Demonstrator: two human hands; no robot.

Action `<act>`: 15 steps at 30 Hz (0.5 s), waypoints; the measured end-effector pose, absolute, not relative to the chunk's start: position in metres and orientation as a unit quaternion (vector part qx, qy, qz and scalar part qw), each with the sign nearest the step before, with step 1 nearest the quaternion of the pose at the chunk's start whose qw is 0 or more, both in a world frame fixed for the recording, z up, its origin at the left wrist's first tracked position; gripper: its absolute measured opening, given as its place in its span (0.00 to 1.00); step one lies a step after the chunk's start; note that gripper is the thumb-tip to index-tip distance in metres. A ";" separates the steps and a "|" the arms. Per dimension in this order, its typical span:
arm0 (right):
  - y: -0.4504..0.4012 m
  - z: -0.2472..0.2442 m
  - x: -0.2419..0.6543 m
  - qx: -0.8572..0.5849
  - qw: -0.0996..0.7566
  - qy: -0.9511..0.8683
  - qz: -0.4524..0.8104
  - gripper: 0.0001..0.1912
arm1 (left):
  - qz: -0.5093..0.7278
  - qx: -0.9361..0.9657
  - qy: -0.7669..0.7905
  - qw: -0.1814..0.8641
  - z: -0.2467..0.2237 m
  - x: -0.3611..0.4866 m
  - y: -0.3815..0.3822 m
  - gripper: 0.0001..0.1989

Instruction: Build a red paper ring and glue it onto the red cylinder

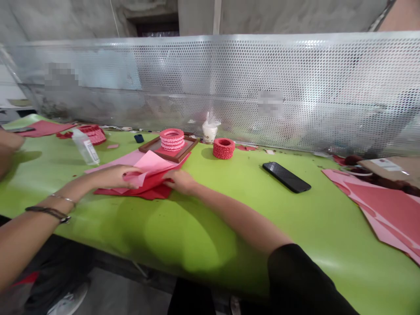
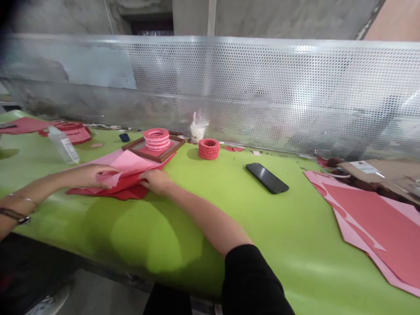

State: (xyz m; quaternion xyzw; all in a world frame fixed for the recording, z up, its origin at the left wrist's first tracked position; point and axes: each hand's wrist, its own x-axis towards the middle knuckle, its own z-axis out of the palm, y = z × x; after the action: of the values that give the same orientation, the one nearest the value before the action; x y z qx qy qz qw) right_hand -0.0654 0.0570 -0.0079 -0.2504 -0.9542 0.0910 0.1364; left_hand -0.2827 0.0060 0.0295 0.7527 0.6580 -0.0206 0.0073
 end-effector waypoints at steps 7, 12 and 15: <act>0.045 0.011 -0.071 -0.258 0.112 -0.959 0.011 0.10 | -0.002 0.774 0.633 0.004 0.023 -0.302 0.008 0.31; 0.040 0.021 -0.066 -0.280 0.143 -0.949 -0.021 0.11 | 0.030 0.772 0.633 -0.042 0.024 -0.297 0.003 0.31; 0.038 0.029 -0.059 -0.285 0.160 -0.945 -0.028 0.12 | -0.006 0.734 0.676 -0.061 0.030 -0.291 0.001 0.32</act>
State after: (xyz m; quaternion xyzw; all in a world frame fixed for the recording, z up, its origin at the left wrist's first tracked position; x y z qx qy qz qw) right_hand -0.0590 0.0377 0.0291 -0.2847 -0.9447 -0.0279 0.1602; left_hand -0.2909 0.0006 0.0296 0.7342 0.6762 -0.0057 -0.0611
